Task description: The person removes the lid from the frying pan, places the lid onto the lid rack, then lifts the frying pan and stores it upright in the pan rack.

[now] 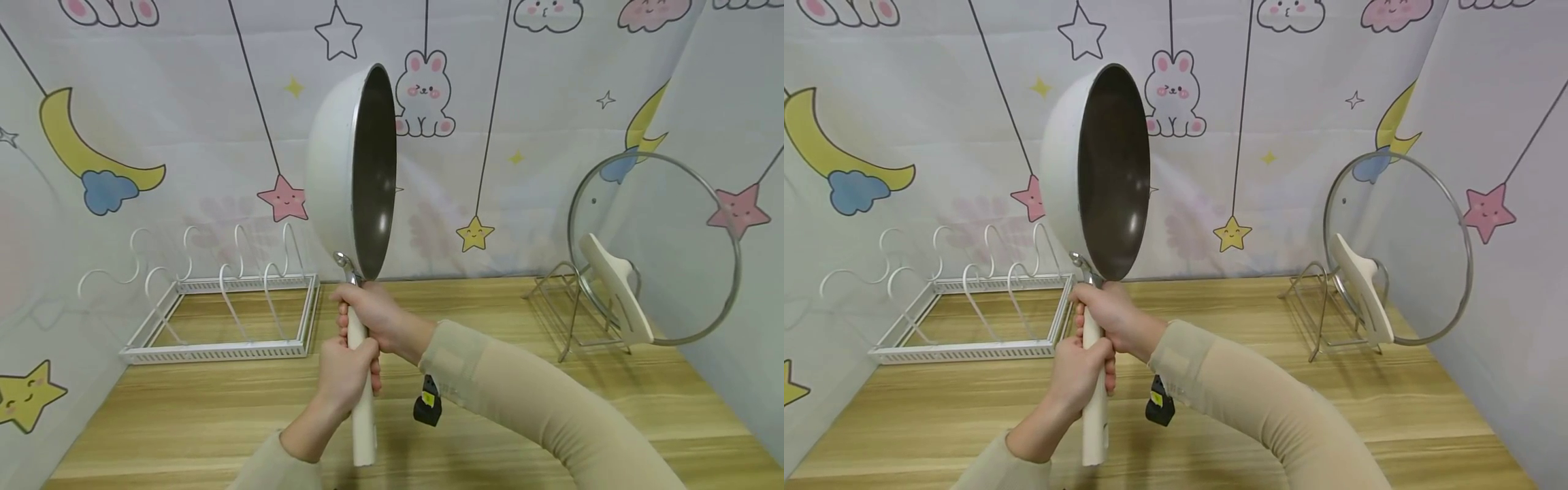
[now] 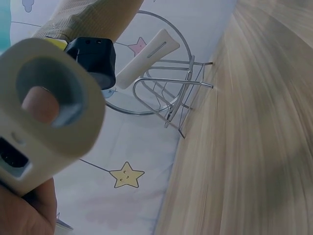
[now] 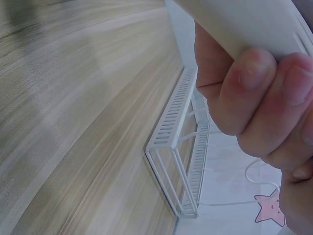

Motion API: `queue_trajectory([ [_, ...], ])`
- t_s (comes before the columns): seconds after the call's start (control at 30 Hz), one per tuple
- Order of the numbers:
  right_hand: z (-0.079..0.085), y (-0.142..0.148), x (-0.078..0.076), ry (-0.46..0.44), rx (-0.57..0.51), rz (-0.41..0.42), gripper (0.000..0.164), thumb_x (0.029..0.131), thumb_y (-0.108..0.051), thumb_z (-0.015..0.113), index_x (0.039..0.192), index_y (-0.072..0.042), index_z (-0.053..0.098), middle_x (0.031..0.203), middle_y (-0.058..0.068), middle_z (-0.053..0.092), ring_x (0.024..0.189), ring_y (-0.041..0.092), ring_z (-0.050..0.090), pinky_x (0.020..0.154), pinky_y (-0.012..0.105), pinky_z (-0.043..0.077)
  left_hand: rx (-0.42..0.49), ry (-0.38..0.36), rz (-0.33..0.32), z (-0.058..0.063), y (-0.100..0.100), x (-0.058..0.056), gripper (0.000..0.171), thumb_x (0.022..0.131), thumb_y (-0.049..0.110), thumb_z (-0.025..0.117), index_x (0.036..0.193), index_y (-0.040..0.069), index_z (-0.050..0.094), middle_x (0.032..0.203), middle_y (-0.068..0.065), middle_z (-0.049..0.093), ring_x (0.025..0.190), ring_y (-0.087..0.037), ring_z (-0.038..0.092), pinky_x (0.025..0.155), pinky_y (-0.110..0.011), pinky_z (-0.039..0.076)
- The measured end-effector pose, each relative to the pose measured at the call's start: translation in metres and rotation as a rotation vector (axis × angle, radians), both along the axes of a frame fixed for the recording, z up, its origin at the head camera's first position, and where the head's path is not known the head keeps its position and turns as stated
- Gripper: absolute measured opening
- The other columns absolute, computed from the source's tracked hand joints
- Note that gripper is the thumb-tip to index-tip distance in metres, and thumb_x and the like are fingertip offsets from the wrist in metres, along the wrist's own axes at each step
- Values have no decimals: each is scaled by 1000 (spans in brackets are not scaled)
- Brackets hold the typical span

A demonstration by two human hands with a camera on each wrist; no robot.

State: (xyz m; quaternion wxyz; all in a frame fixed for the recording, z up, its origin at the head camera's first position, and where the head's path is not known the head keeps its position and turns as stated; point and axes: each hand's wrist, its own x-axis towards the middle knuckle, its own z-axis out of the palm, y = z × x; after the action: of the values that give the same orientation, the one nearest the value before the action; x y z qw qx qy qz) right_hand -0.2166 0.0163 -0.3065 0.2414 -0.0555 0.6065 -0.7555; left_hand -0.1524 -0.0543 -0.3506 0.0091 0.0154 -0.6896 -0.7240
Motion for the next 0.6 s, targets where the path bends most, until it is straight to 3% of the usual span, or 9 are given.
queue_trajectory([
  [0.6, 1, -10, 1, 3, -9, 6, 32, 84, -12, 55, 54, -12, 45, 46, -2, 45, 39, 13, 44, 43, 24, 45, 15, -9, 23, 0, -7, 2, 23, 79, 0, 47, 56, 2, 51, 40, 2, 49, 29, -11, 48, 31, -27, 43],
])
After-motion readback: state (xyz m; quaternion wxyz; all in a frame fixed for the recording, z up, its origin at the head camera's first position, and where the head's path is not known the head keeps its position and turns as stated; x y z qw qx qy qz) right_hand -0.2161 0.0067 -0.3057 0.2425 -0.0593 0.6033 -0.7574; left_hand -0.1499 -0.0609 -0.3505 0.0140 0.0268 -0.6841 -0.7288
